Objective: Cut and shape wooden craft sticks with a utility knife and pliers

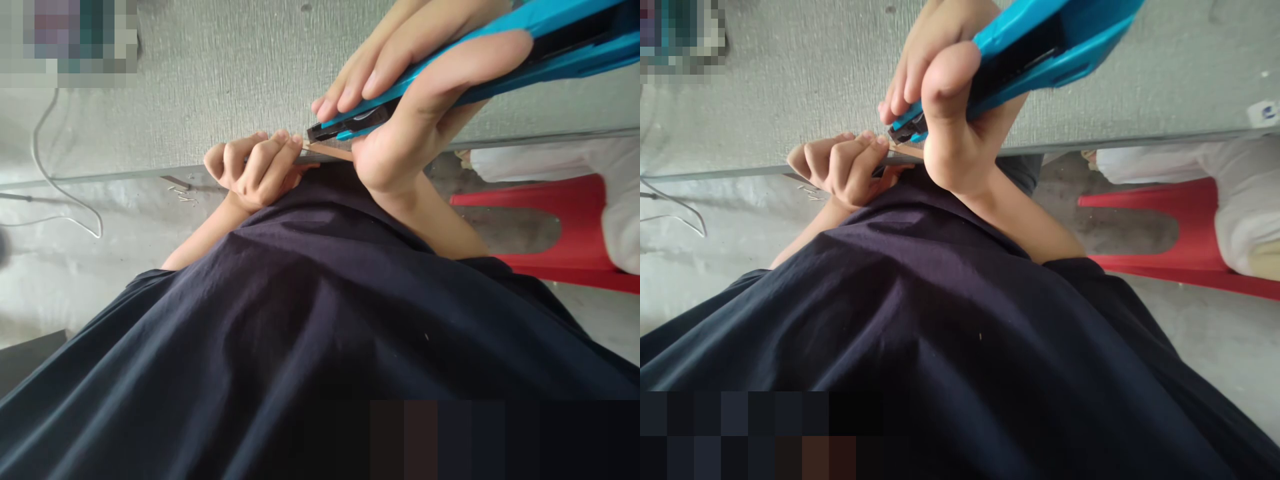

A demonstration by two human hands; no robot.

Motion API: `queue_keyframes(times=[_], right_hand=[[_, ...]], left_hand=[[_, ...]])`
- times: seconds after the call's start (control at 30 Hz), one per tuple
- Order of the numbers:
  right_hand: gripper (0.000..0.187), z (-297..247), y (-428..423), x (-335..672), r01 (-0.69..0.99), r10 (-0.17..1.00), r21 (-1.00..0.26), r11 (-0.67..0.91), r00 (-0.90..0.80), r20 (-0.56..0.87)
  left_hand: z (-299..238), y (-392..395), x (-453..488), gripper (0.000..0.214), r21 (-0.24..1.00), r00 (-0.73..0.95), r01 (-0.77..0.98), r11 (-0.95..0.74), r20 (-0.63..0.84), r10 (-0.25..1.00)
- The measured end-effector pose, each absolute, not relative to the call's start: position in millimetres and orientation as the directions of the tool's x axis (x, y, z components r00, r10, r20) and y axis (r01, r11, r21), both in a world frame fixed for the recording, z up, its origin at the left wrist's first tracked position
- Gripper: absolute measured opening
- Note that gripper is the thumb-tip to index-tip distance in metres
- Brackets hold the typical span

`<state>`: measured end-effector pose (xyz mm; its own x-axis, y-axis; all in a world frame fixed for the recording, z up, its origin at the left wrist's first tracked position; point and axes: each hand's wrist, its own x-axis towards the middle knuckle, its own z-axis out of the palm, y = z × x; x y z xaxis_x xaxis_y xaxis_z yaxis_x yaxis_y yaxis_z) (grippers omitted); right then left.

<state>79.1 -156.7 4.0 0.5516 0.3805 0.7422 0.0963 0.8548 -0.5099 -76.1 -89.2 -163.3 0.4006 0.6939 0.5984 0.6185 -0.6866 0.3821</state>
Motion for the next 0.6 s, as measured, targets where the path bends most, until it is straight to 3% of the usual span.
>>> queue_keyframes(times=[0.33,0.6], right_hand=[[0.074,16,-170,78,0.203,0.428,-0.578,0.791,0.493,0.758],[0.077,15,-165,77,0.177,0.377,-0.535,0.826,0.532,0.758]], left_hand=[[-157,-90,-75,0.077,0.420,0.420,0.604,-0.678,0.555,0.718],[-169,-87,-71,0.074,0.431,0.399,0.618,-0.658,0.548,0.735]])
